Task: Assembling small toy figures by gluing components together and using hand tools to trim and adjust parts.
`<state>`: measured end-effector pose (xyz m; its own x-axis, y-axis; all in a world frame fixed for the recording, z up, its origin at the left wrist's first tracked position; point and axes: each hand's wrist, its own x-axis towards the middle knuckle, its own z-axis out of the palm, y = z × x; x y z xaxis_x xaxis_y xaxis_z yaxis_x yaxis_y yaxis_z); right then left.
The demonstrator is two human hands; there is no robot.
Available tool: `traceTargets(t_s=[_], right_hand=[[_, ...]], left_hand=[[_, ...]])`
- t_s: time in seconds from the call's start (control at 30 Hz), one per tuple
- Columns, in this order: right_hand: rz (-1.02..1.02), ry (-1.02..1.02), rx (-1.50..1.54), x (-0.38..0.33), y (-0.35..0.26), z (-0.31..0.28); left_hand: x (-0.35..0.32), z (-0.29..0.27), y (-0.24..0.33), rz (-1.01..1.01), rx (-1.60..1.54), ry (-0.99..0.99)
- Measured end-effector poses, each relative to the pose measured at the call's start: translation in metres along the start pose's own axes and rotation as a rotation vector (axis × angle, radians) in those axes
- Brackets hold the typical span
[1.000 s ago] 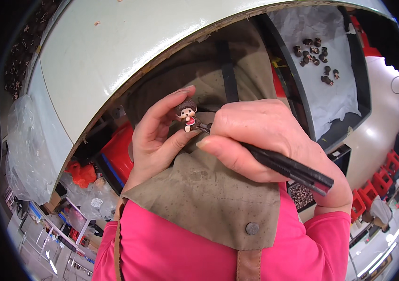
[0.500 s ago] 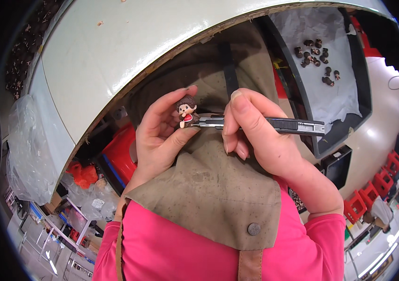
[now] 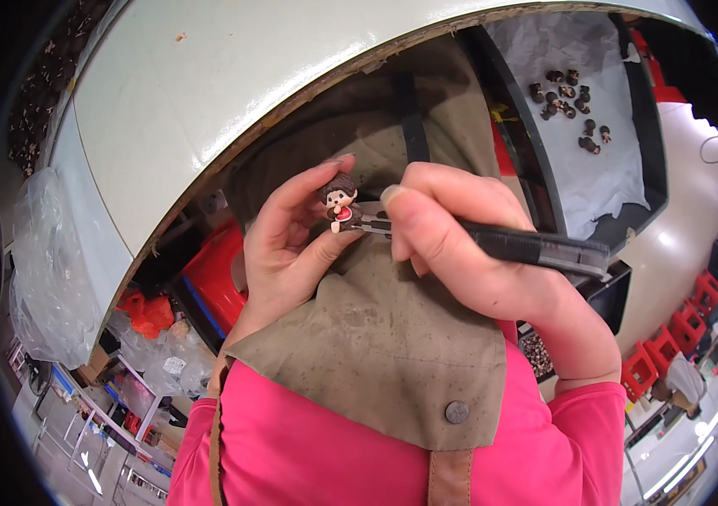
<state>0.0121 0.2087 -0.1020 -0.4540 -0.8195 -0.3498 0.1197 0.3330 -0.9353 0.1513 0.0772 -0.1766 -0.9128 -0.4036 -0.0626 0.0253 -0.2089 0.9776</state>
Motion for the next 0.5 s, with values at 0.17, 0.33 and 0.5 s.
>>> traceTargets(t_s=[0.17,0.33,0.5], right_hand=[[0.167,0.1,0.192,0.002,0.01,0.008],[0.278,0.175,0.405,0.006,0.01,0.012],[0.252,0.132,0.297,0.003,0.006,0.009]], left_hand=[[0.001,-0.003,-0.003,-0.027,-0.061,-0.007],[0.002,-0.006,-0.002,-0.028,-0.073,-0.059],[0.0,-0.006,-0.001,-0.017,-0.095,-0.057]])
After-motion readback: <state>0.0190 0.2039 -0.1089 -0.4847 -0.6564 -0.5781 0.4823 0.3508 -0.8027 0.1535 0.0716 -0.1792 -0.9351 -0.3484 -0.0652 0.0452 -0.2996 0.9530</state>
